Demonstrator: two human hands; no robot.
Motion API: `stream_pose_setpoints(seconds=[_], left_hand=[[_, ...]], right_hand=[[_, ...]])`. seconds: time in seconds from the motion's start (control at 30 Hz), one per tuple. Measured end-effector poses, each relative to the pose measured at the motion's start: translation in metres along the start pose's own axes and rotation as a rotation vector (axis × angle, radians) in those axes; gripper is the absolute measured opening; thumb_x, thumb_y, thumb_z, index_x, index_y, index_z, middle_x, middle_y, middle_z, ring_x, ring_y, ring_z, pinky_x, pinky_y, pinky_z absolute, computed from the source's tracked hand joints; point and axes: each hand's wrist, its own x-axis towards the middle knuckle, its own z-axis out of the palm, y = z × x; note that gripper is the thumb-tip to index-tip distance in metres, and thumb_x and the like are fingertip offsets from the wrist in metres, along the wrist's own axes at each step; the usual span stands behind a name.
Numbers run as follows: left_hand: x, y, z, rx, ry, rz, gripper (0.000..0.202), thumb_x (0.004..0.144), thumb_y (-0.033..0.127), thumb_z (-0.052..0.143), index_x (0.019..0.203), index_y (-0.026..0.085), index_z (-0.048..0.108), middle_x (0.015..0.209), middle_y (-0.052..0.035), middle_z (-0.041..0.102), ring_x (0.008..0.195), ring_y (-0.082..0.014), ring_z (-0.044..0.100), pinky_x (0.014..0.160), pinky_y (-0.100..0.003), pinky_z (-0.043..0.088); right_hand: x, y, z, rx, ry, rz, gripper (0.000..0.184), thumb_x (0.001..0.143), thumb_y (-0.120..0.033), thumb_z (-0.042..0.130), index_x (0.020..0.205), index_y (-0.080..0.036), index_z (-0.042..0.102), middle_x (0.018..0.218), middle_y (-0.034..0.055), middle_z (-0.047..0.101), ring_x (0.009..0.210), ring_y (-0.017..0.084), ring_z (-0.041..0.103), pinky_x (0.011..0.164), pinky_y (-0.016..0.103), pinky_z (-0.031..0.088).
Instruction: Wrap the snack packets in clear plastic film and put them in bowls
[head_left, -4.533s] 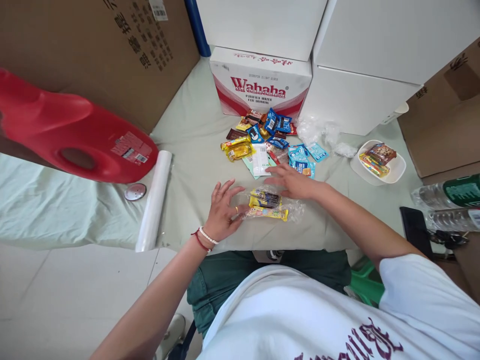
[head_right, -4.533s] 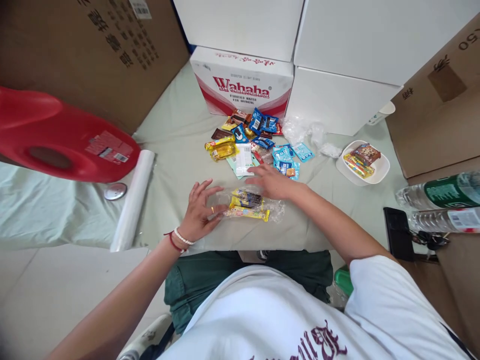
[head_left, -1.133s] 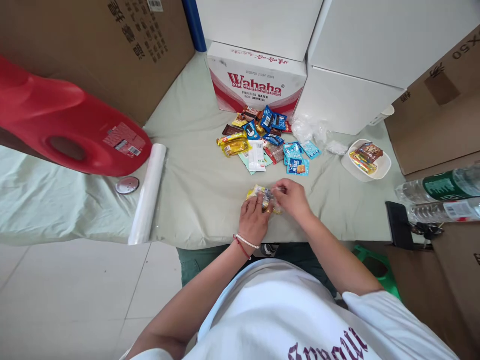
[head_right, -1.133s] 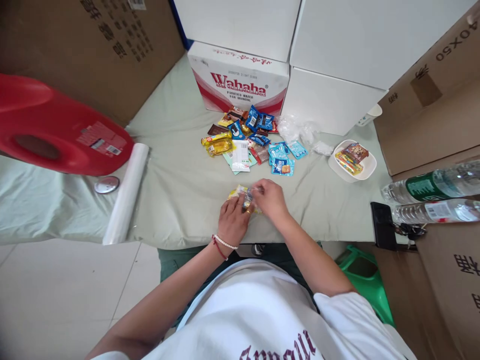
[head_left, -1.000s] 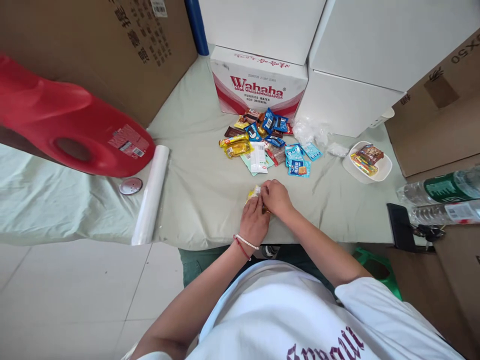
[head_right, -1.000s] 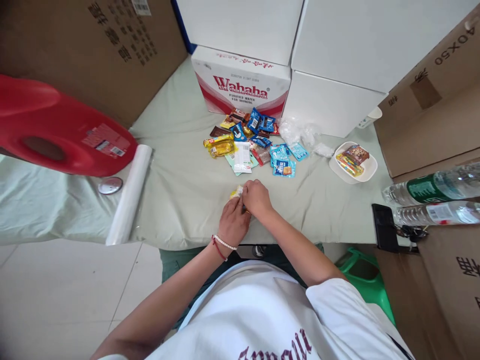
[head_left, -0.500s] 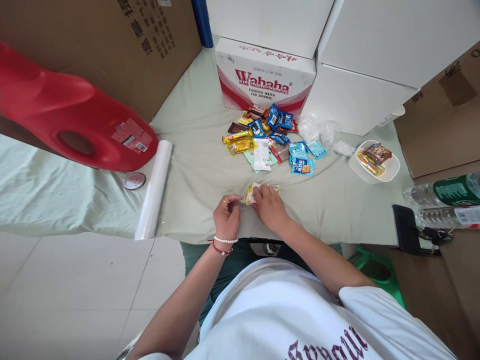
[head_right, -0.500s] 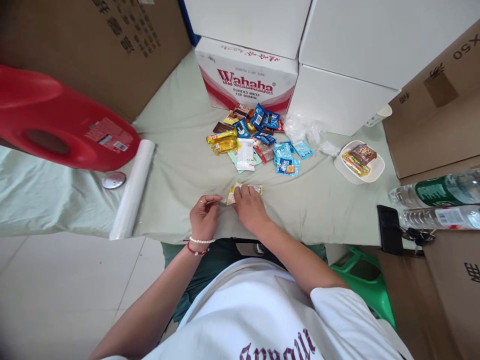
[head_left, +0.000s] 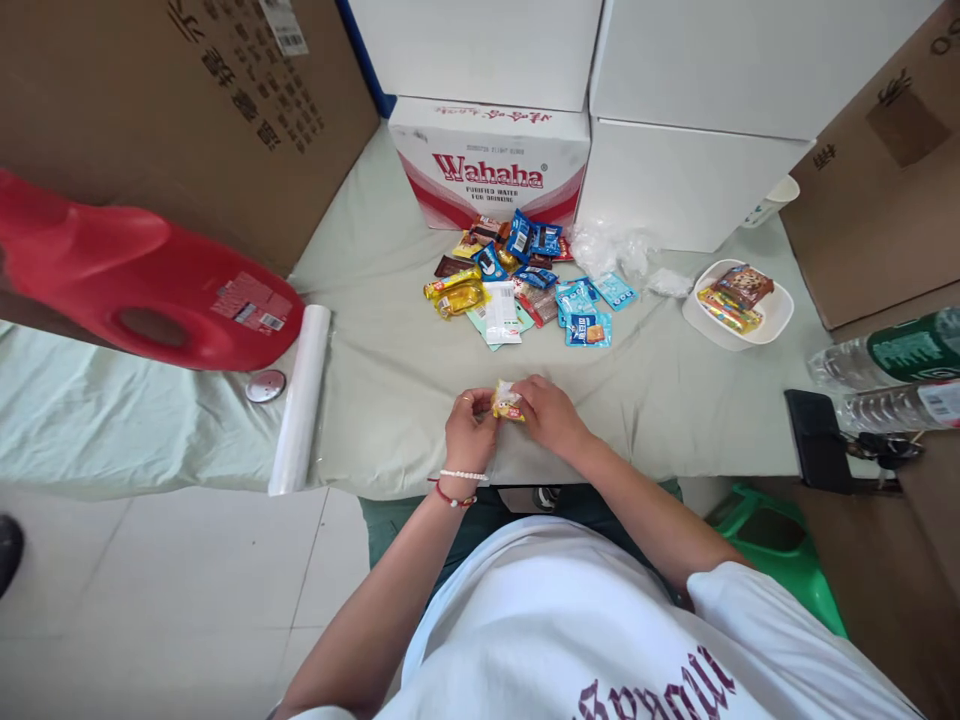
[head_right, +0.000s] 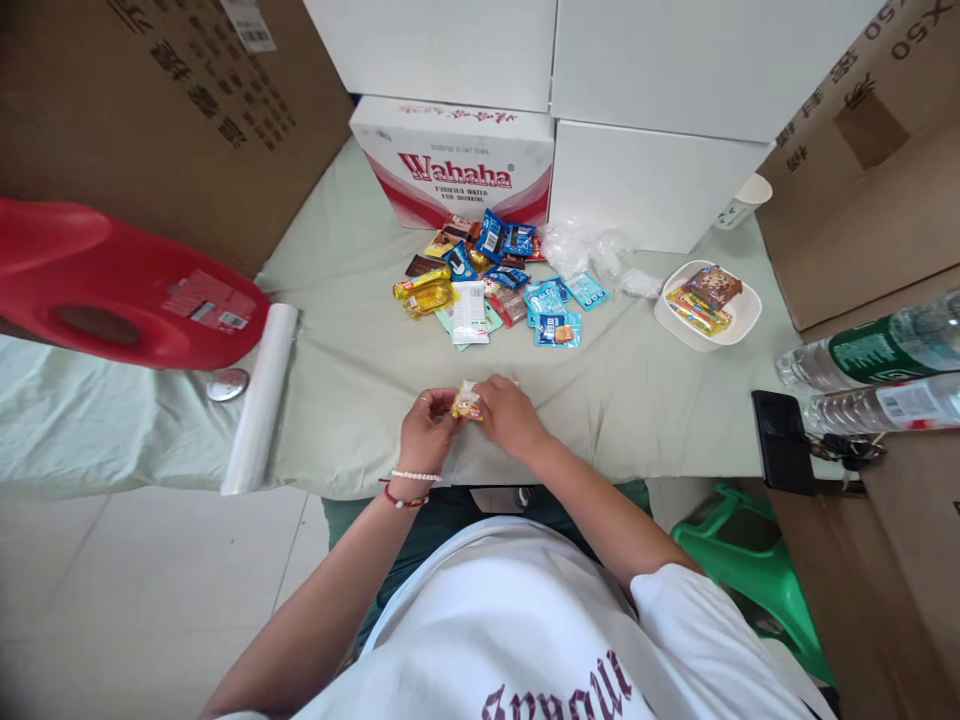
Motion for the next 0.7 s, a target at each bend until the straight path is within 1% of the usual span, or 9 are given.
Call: stream_pose_setpoints(seconds=[0.1,0.2,0.27,0.37,0.43,0.53,0.57,0.63,0.7], left_hand=[[0.002,-0.001,0.003,-0.002,0.058,0.003,0.019,0.078,0.025,0.068,0.096,0.021,0.065,0.094,-0.0043,0.07,0.087,-0.0184,0.067,0.077,-0.034,0.061],[0.0,0.005,0.003,-0.023,0.082,0.031,0.022,0.079,0.026,0.066,0.101,0.022,0.067,0.096,-0.0035,0.068,0.09,-0.0177,0.066,0.074,-0.03,0.061],[-0.003,0.011,0.003,-0.087,0.078,0.041,0.022,0.079,0.027,0.066,0.099,0.022,0.07,0.102,-0.0045,0.066,0.095,-0.0185,0.066,0.073,-0.03,0.062],[-0.005,0.015,0.004,-0.202,0.042,0.025,0.02,0.081,0.035,0.064,0.089,0.02,0.074,0.113,-0.0071,0.062,0.1,-0.021,0.067,0.073,-0.033,0.063],[-0.004,0.014,0.006,-0.144,0.03,0.025,0.021,0.081,0.038,0.066,0.087,0.019,0.075,0.112,-0.0075,0.062,0.099,-0.0212,0.067,0.072,-0.033,0.063],[-0.001,0.011,0.008,0.047,0.05,0.054,0.016,0.076,0.03,0.068,0.085,0.022,0.077,0.102,-0.0058,0.063,0.096,-0.0201,0.066,0.078,-0.033,0.061],[0.0,0.01,0.01,0.085,0.057,0.061,0.016,0.074,0.028,0.067,0.084,0.022,0.077,0.099,-0.005,0.063,0.094,-0.0196,0.066,0.081,-0.034,0.06],[0.002,0.009,0.011,0.118,0.064,0.069,0.016,0.072,0.024,0.065,0.081,0.023,0.078,0.095,-0.0039,0.064,0.09,-0.0193,0.066,0.085,-0.036,0.059],[0.003,0.011,0.011,0.158,0.053,0.073,0.017,0.07,0.022,0.063,0.079,0.024,0.077,0.093,-0.0035,0.065,0.089,-0.0199,0.067,0.089,-0.038,0.058]], right_hand=[[-0.011,-0.004,0.007,-0.037,0.03,-0.172,0.036,0.102,-0.025,0.05,0.131,-0.012,0.064,0.125,0.019,0.061,0.115,0.03,0.054,0.104,0.048,0.048],[-0.02,-0.005,0.006,-0.067,0.036,-0.214,0.045,0.102,-0.027,0.05,0.143,-0.011,0.056,0.135,0.023,0.056,0.122,0.034,0.049,0.108,0.056,0.045],[-0.022,0.0,0.004,-0.024,0.034,-0.212,0.044,0.103,-0.026,0.048,0.145,-0.013,0.055,0.136,0.0223,0.056,0.123,0.033,0.05,0.108,0.056,0.046],[-0.021,0.01,0.003,0.134,0.054,-0.216,0.041,0.105,-0.033,0.048,0.14,-0.016,0.06,0.133,0.0185,0.06,0.124,0.029,0.054,0.109,0.05,0.048],[-0.019,0.017,0.005,0.27,0.091,-0.155,0.038,0.106,-0.032,0.046,0.135,-0.017,0.065,0.129,0.0159,0.064,0.122,0.026,0.059,0.107,0.045,0.05],[-0.015,0.021,0.011,0.422,0.155,0.017,0.035,0.104,-0.024,0.045,0.128,-0.02,0.07,0.121,0.0114,0.069,0.112,0.021,0.066,0.101,0.039,0.054],[-0.015,0.02,0.013,0.435,0.163,0.042,0.035,0.103,-0.021,0.045,0.128,-0.021,0.07,0.12,0.0103,0.07,0.11,0.021,0.067,0.1,0.039,0.055],[-0.016,0.016,0.015,0.386,0.139,-0.003,0.039,0.1,-0.016,0.045,0.13,-0.022,0.069,0.124,0.0105,0.069,0.114,0.021,0.065,0.102,0.04,0.054],[-0.02,0.011,0.018,0.252,0.087,-0.112,0.043,0.099,-0.014,0.047,0.137,-0.019,0.065,0.132,0.0137,0.066,0.123,0.025,0.06,0.109,0.045,0.051]])
